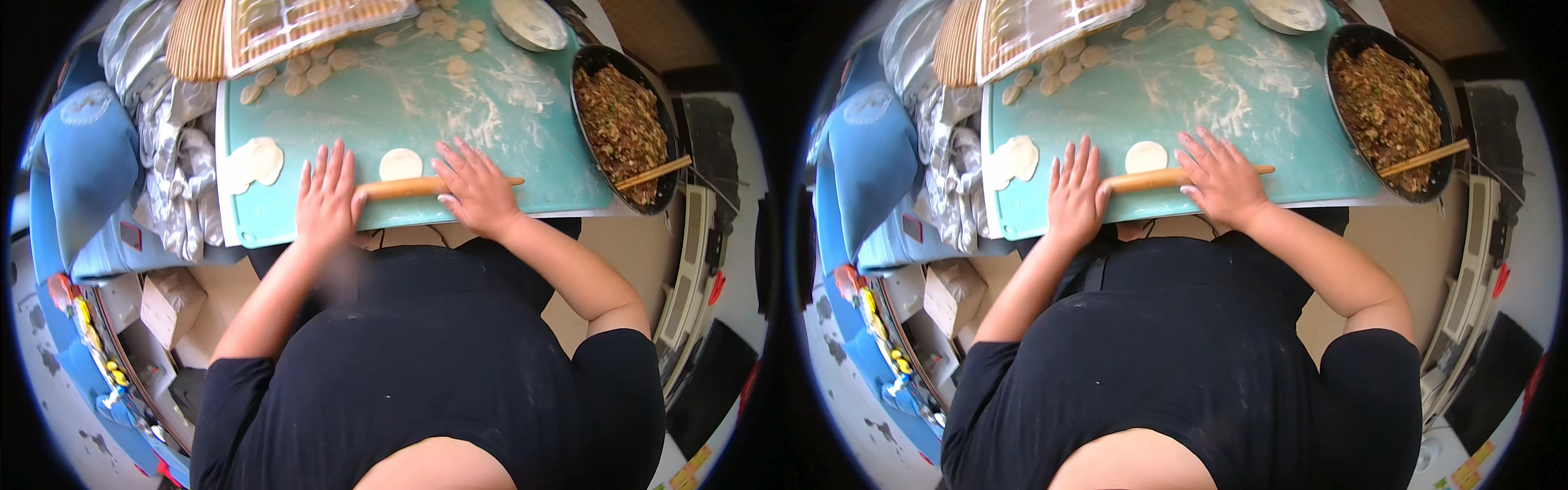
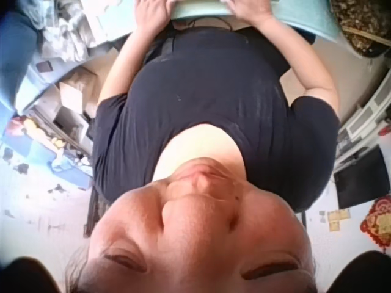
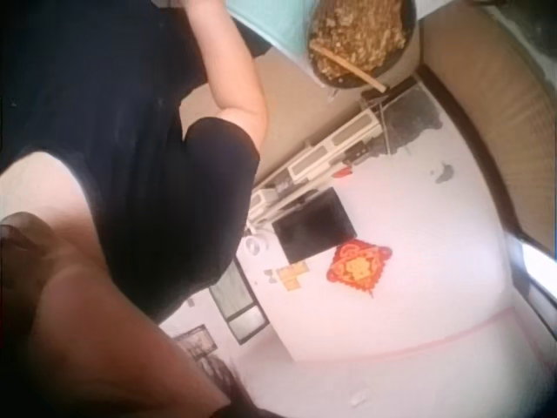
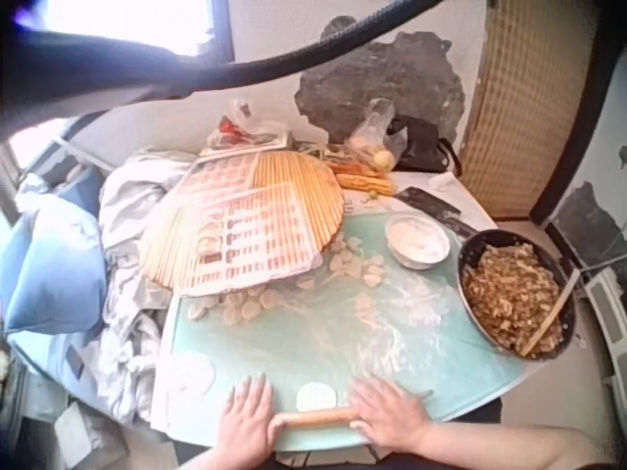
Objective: The person rolls small dough balls into flat circular wrappers using a rolling pin on a floured board. They then use chopsticks to place a portion of meat filling onto a wrapper. The wrappers are placed on a tray, and the filling is in a bowl nearby.
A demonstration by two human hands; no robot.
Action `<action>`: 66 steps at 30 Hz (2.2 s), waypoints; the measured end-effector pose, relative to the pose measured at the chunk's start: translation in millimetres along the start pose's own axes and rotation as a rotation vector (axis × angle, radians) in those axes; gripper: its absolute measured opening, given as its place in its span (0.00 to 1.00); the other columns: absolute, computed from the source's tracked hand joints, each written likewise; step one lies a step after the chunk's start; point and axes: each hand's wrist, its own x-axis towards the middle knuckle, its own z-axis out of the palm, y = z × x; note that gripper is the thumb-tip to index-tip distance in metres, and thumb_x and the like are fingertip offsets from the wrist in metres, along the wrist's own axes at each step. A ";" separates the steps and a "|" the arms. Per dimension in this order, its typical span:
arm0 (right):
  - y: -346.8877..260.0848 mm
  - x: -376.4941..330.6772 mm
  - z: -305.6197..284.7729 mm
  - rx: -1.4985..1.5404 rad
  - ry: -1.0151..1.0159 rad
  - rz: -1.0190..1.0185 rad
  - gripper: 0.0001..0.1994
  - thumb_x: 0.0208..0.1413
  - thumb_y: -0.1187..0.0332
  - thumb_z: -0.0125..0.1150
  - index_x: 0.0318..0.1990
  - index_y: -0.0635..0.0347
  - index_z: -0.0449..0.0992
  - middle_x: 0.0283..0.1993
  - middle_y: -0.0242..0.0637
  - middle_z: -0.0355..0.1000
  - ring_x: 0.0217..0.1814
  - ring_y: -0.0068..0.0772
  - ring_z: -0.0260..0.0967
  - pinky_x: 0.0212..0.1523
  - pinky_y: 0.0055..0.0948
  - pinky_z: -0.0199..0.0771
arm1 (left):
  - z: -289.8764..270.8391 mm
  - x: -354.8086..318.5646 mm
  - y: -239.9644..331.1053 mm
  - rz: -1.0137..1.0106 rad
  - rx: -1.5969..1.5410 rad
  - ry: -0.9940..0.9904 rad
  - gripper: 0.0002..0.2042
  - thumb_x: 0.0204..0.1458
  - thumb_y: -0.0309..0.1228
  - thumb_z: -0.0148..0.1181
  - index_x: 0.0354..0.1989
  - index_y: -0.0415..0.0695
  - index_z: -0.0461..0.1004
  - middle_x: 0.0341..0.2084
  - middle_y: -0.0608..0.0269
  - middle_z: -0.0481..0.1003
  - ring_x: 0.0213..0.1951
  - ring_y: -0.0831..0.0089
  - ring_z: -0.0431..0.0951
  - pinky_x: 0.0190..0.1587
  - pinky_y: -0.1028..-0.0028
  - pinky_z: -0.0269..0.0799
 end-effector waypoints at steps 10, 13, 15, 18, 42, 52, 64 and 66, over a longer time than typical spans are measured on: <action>15.9 18.8 0.8 -0.068 0.054 0.023 0.27 0.56 0.53 0.48 0.60 0.54 0.62 0.68 0.42 0.50 0.71 0.48 0.43 0.68 0.43 0.43 | -6.9 5.6 -5.9 -0.144 -0.054 -0.039 0.29 0.57 0.42 0.41 0.63 0.36 0.53 0.66 0.47 0.46 0.67 0.50 0.43 0.66 0.55 0.40; 13.5 23.2 -9.7 -0.021 -0.081 -0.068 0.27 0.55 0.52 0.49 0.60 0.55 0.62 0.68 0.45 0.49 0.71 0.50 0.42 0.68 0.44 0.43 | -1.7 -8.1 -4.4 -0.201 -0.078 -0.050 0.28 0.57 0.41 0.40 0.63 0.36 0.54 0.66 0.46 0.45 0.67 0.50 0.44 0.66 0.54 0.40; 30.7 60.8 -10.2 -0.069 -0.029 0.006 0.28 0.53 0.53 0.51 0.60 0.54 0.63 0.68 0.44 0.49 0.71 0.49 0.43 0.68 0.45 0.44 | 5.3 29.2 -24.8 -0.278 -0.012 0.060 0.27 0.58 0.42 0.39 0.62 0.35 0.55 0.66 0.45 0.46 0.67 0.50 0.44 0.66 0.55 0.41; 46.7 73.8 -1.5 -0.086 0.091 0.072 0.29 0.51 0.53 0.54 0.60 0.53 0.63 0.68 0.44 0.50 0.71 0.48 0.44 0.67 0.46 0.46 | 0.4 49.0 -28.5 -0.309 0.012 0.150 0.27 0.58 0.43 0.39 0.61 0.35 0.56 0.65 0.45 0.47 0.67 0.50 0.44 0.66 0.55 0.42; 46.0 72.8 -3.1 0.010 0.068 0.089 0.25 0.56 0.57 0.47 0.60 0.55 0.63 0.69 0.43 0.49 0.71 0.50 0.41 0.67 0.48 0.42 | 8.8 66.5 -34.9 -0.368 0.071 0.147 0.28 0.59 0.44 0.39 0.61 0.36 0.56 0.66 0.48 0.46 0.68 0.53 0.43 0.66 0.56 0.40; -1.5 -33.8 -1.1 0.179 0.070 0.059 0.20 0.47 0.69 0.59 0.51 0.55 0.68 0.64 0.44 0.58 0.69 0.52 0.49 0.63 0.47 0.53 | -18.0 17.6 37.5 -0.125 -0.423 -0.017 0.21 0.51 0.36 0.54 0.51 0.37 0.67 0.53 0.45 0.63 0.56 0.50 0.62 0.56 0.59 0.60; -7.5 -28.2 -15.2 0.169 0.325 -0.121 0.21 0.36 0.75 0.66 0.42 0.56 0.71 0.37 0.34 0.73 0.36 0.38 0.71 0.36 0.34 0.69 | -22.6 47.3 26.0 -0.237 -0.629 -0.038 0.07 0.47 0.29 0.60 0.35 0.44 0.72 0.29 0.56 0.75 0.32 0.58 0.76 0.36 0.66 0.71; -4.7 -28.3 -15.4 0.147 0.325 -0.124 0.21 0.36 0.75 0.67 0.42 0.55 0.72 0.38 0.34 0.73 0.36 0.37 0.71 0.36 0.34 0.69 | -22.8 35.1 14.6 -0.305 -0.761 0.041 0.07 0.48 0.28 0.59 0.36 0.45 0.72 0.28 0.57 0.75 0.31 0.60 0.77 0.35 0.68 0.72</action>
